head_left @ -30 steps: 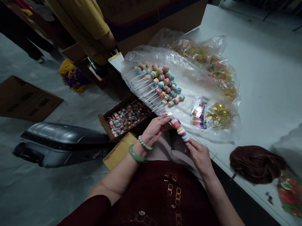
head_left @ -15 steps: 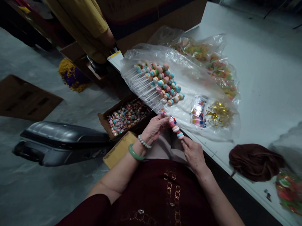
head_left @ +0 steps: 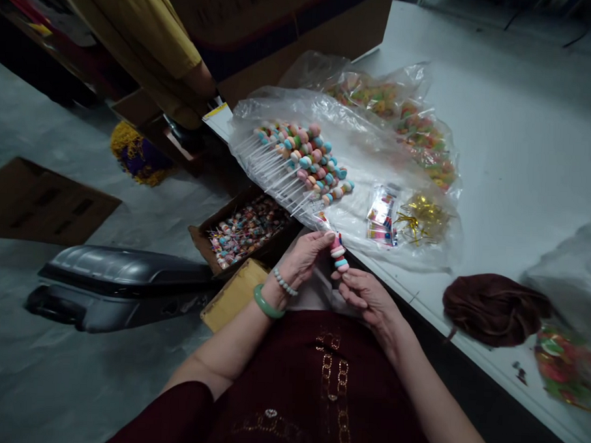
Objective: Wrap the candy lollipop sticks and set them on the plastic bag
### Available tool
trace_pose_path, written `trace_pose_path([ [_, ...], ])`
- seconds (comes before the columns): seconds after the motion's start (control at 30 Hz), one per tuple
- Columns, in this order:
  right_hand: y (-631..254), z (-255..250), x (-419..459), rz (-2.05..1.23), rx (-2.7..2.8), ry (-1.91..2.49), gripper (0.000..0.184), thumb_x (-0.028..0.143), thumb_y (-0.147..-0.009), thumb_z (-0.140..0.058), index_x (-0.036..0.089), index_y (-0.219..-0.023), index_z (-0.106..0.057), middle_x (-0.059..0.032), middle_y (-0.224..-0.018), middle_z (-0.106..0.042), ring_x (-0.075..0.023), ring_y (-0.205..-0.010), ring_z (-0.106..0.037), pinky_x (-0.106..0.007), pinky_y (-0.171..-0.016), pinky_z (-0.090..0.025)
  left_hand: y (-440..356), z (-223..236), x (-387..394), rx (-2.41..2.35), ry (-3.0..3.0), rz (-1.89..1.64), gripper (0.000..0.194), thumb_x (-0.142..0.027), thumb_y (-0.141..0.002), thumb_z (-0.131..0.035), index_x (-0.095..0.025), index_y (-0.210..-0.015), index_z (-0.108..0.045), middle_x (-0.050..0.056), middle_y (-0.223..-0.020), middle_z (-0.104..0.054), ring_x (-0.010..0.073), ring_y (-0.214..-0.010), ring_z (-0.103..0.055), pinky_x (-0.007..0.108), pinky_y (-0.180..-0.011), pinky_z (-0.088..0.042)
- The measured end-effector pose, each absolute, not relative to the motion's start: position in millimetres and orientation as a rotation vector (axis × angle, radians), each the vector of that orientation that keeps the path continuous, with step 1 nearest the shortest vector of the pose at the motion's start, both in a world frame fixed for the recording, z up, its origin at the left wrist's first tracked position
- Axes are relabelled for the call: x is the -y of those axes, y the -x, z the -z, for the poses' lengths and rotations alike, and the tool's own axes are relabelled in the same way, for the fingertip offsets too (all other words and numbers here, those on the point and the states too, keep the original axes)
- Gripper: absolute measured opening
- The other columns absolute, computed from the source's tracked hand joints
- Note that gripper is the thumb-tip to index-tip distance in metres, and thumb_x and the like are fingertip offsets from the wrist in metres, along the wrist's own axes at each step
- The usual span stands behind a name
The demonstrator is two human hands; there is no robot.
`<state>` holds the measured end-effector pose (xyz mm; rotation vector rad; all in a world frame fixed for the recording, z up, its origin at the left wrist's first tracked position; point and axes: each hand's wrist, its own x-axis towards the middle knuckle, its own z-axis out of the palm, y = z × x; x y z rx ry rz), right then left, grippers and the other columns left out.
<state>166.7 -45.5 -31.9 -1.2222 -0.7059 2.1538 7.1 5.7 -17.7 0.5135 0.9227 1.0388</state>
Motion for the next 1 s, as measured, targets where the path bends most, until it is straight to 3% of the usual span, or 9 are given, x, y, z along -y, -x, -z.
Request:
trace_pose_path([
  [0.1, -167.4, 32.7, 47.1, -2.064, 0.776, 1.292, 0.036, 0.046, -0.073, -0.068, 0.014, -0.087, -0.066, 0.0025, -0.051, -0.058, -0.0019, -0.031, -0.022, -0.019, -0.035, -0.011, -11.0, 19.6, -3.4, -0.981, -0.570, -1.044, 0.034, -0.042, -0.065, -0.084, -0.011, -0.069, -0.069, 0.002, -0.065, -0.063, 0.0105, -0.063, -0.055, 0.025, -0.066, -0.044],
  [0.27, -171.9, 37.2, 46.5, -1.578, 1.314, 1.569, 0.034, 0.047, -0.085, -0.053, 0.019, -0.069, -0.061, 0.0019, -0.054, -0.057, -0.0080, -0.039, -0.040, -0.022, -0.041, -0.028, -16.3, 21.2, -2.7, -1.042, -0.592, -1.099, 0.030, -0.035, -0.063, -0.086, -0.012, -0.066, -0.067, 0.000, -0.063, -0.062, 0.0089, -0.061, -0.052, 0.024, -0.065, -0.043],
  [0.37, -177.9, 36.2, 44.7, -1.305, 1.509, 1.643, 0.024, 0.041, -0.086, -0.054, 0.022, -0.089, -0.068, 0.0012, -0.067, -0.064, -0.0125, -0.053, -0.052, -0.024, -0.051, -0.038, -14.7, 23.5, -4.0, -0.966, -0.421, -1.068, 0.033, -0.038, -0.063, -0.086, -0.012, -0.071, -0.066, 0.001, -0.066, -0.063, 0.0109, -0.063, -0.057, 0.027, -0.070, -0.048],
  [0.47, -177.7, 31.2, 42.8, -1.105, 1.515, 1.665, 0.034, 0.038, -0.083, -0.059, 0.024, -0.113, -0.064, -0.0012, -0.086, -0.069, -0.0175, -0.071, -0.060, -0.028, -0.063, -0.045, -14.3, 25.5, -3.7, -0.954, -0.352, -1.082, 0.035, -0.037, -0.062, -0.087, -0.012, -0.074, -0.066, 0.002, -0.070, -0.066, 0.0114, -0.066, -0.061, 0.027, -0.073, -0.050],
  [0.6, -167.6, 22.9, 40.2, -0.865, 1.566, 1.578, 0.033, 0.035, -0.086, -0.056, 0.024, -0.116, -0.065, -0.0065, -0.106, -0.069, -0.0208, -0.089, -0.062, -0.034, -0.080, -0.048, -20.6, 22.2, -0.1, -0.926, -0.350, -1.015, 0.035, -0.037, -0.062, -0.087, -0.011, -0.077, -0.070, 0.004, -0.074, -0.069, 0.0112, -0.067, -0.061, 0.026, -0.073, -0.048],
  [0.77, -162.1, 20.4, 36.3, -0.804, 1.488, 1.495, 0.019, 0.034, -0.088, -0.056, 0.023, -0.094, -0.071, -0.0044, -0.094, -0.070, -0.0196, -0.088, -0.062, -0.032, -0.081, -0.047, -27.3, 16.9, 3.7, -0.897, -0.408, -1.002, 0.032, -0.035, -0.061, -0.087, -0.010, -0.075, -0.071, 0.002, -0.071, -0.067, 0.0088, -0.066, -0.056, 0.024, -0.071, -0.044],
  [1.0, -159.3, 29.1, 23.7, -0.927, 1.185, 1.640, 0.022, 0.039, -0.081, -0.059, 0.020, -0.072, -0.063, 0.0001, -0.072, -0.064, -0.0164, -0.070, -0.055, -0.029, -0.069, -0.041, -43.1, 21.6, 3.7, -0.997, -0.464, -1.012, 0.036, -0.039, -0.056, -0.089, -0.011, -0.072, -0.072, 0.001, -0.067, -0.065, 0.0093, -0.065, -0.054, 0.024, -0.070, -0.041],
])
